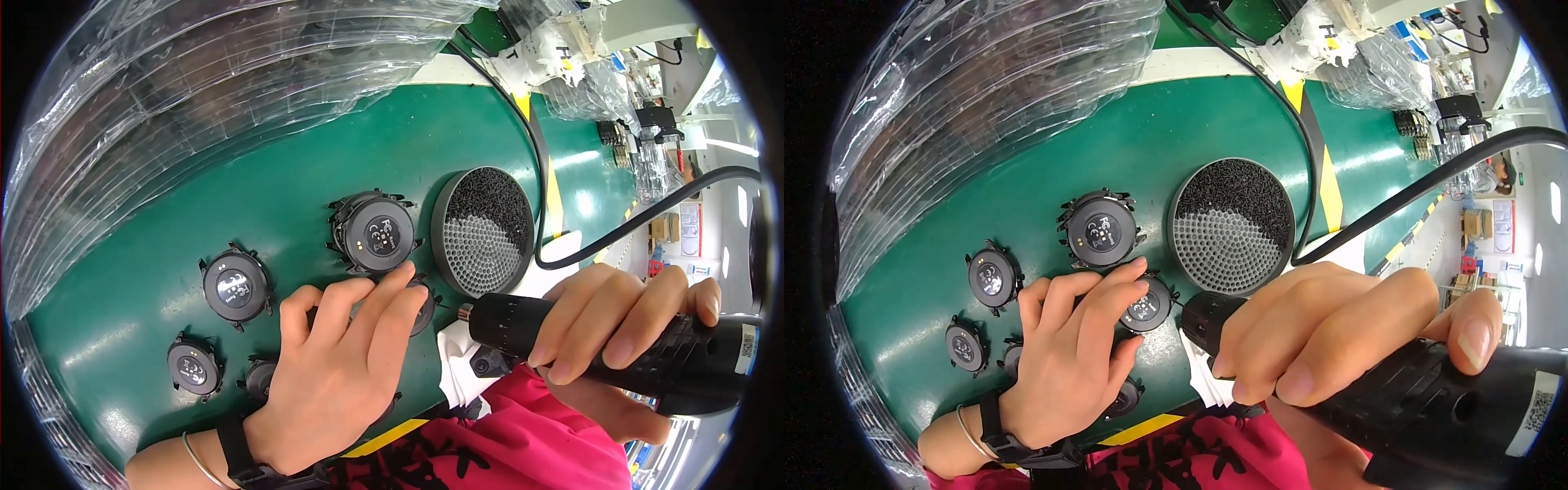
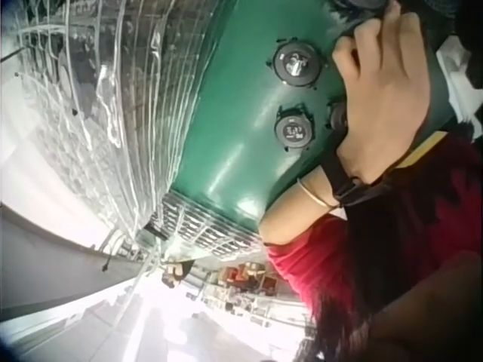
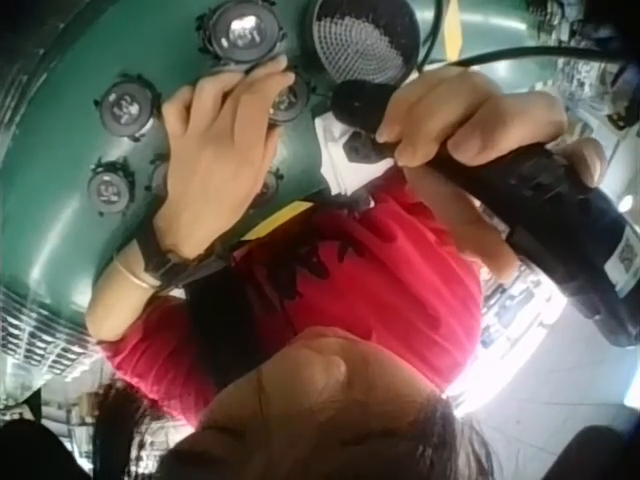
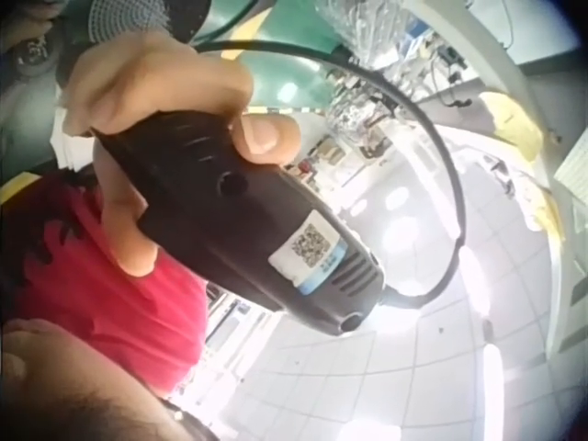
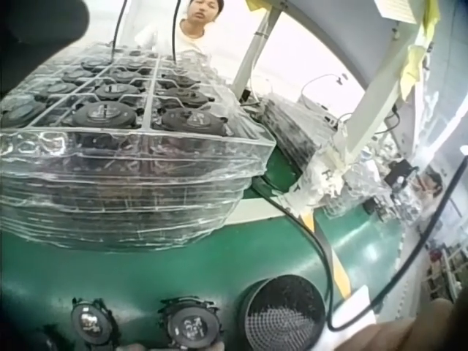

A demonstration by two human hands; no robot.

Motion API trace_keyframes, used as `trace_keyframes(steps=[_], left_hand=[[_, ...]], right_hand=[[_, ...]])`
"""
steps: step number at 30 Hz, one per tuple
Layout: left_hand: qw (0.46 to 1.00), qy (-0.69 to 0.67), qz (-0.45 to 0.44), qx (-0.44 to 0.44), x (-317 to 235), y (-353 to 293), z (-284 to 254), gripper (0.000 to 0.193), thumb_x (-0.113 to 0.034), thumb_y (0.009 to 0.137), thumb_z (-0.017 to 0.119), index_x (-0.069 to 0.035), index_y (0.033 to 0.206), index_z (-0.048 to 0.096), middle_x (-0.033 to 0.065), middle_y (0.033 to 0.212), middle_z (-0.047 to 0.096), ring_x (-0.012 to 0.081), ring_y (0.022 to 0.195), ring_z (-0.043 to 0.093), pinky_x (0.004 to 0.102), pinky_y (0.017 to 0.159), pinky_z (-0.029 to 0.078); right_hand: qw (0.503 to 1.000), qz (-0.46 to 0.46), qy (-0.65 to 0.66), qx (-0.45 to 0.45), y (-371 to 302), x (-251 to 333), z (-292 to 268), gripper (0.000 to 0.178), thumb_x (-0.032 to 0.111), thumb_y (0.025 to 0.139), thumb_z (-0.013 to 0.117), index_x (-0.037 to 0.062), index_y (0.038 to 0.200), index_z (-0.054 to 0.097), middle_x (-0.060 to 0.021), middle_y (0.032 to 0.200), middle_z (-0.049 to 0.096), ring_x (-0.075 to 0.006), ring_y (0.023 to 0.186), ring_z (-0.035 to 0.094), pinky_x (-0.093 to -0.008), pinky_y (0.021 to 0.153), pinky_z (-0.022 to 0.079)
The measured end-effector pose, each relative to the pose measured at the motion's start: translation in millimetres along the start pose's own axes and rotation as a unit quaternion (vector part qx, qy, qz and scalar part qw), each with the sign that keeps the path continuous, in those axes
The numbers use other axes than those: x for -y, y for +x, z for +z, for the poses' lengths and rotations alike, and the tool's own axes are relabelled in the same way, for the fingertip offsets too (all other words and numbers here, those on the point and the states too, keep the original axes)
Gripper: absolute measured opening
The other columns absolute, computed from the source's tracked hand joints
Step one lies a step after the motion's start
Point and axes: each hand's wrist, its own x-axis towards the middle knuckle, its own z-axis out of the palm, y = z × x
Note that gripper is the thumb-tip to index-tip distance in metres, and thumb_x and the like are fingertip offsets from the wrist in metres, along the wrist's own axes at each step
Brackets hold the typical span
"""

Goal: Assembling small electronic components using an electric screwdriver at a manual assembly station.

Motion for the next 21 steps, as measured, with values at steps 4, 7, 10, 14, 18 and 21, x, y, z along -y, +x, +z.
trace_keyframes(steps=[4,7,10,14,18,21], left_hand=[[1.000,0.002,-0.002,-0.001,0.9,-1.0,0.8,0.064,-0.001,0.065,0.074,-0.001,0.123,0.049,0.0093,0.133,0.057,0.0272,0.100,0.053,0.0437,0.087,0.034],[1.000,0.000,0.001,-0.003,0.6,-1.3,1.5,0.063,-0.001,0.065,0.074,-0.001,0.123,0.049,0.0095,0.133,0.056,0.0271,0.100,0.053,0.0435,0.087,0.034],[1.000,-0.003,0.001,-0.006,-0.7,-1.8,1.3,0.061,-0.001,0.065,0.075,-0.002,0.120,0.051,0.0093,0.133,0.057,0.0266,0.099,0.054,0.0433,0.087,0.034],[1.000,0.017,0.002,-0.015,-1.3,-3.0,2.1,0.042,-0.006,0.072,0.068,-0.003,0.112,0.057,0.0088,0.125,0.062,0.0212,0.094,0.054,0.0373,0.085,0.036],[0.999,0.027,0.012,-0.023,-0.6,-4.5,3.8,0.033,-0.008,0.074,0.064,-0.003,0.106,0.059,0.0093,0.121,0.064,0.0181,0.090,0.054,0.0333,0.085,0.037],[0.999,0.028,0.015,-0.024,0.9,-7.8,1.6,0.033,-0.009,0.073,0.064,-0.003,0.105,0.060,0.0099,0.121,0.063,0.0179,0.089,0.054,0.0326,0.085,0.037]], right_hand=[[1.000,0.005,-0.011,-0.005,-1.5,-0.6,1.2,0.072,0.032,0.085,0.075,-0.0052,0.127,0.030,-0.0107,0.084,0.051,-0.0143,0.047,0.055,-0.0238,0.036,0.050],[0.997,0.044,0.000,0.057,3.2,8.6,-12.8,0.072,0.032,0.085,0.076,-0.0054,0.127,0.030,-0.0108,0.084,0.052,-0.0143,0.047,0.055,-0.0238,0.036,0.051],[0.993,0.068,-0.002,0.097,5.0,10.9,-12.9,0.072,0.033,0.084,0.076,-0.0038,0.127,0.031,-0.0110,0.083,0.053,-0.0152,0.046,0.056,-0.0248,0.037,0.052],[0.988,0.089,-0.016,0.122,2.0,5.9,-3.2,0.070,0.036,0.083,0.076,0.0032,0.128,0.033,-0.0115,0.080,0.056,-0.0188,0.048,0.060,-0.0291,0.042,0.055],[0.984,0.114,-0.028,0.132,0.6,9.0,2.2,0.069,0.038,0.083,0.076,0.0088,0.129,0.035,-0.0116,0.077,0.058,-0.0215,0.049,0.062,-0.0325,0.045,0.058],[0.982,0.139,-0.034,0.125,-0.4,11.4,6.6,0.067,0.039,0.083,0.076,0.0132,0.129,0.035,-0.0113,0.076,0.059,-0.0232,0.051,0.064,-0.0349,0.048,0.059]])
